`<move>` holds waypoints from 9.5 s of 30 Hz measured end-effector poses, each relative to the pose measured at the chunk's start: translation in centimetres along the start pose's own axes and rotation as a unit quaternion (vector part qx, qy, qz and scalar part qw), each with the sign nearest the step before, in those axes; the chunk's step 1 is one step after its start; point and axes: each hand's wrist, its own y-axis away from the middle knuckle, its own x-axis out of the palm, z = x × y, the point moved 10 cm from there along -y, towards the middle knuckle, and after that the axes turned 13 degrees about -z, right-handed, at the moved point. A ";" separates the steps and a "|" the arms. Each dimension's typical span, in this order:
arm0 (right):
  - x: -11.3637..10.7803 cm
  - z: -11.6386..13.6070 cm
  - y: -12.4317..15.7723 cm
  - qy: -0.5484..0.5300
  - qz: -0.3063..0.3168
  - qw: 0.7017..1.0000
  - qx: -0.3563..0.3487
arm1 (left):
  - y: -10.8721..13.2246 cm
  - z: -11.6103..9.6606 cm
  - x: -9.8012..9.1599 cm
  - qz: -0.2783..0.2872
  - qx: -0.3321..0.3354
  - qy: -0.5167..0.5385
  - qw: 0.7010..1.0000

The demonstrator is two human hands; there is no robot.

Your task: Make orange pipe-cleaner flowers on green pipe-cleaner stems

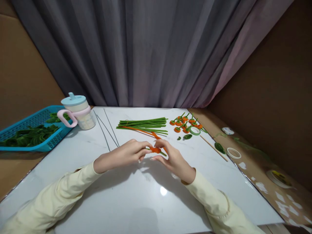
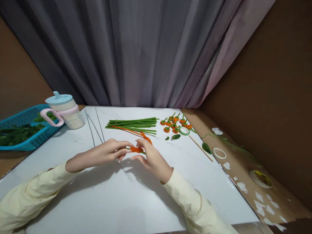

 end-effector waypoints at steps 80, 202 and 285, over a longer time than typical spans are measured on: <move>1.8 -1.9 1.0 -0.147 0.070 0.971 0.175 | -0.7 -1.2 -2.0 -0.148 0.048 0.100 0.983; 1.7 -4.6 1.2 -0.097 0.088 0.960 0.246 | -1.2 1.4 0.4 -0.055 0.025 -0.070 0.996; 3.6 -4.0 2.2 -0.381 0.118 0.843 0.361 | -0.3 4.3 4.1 0.097 -0.265 0.425 0.860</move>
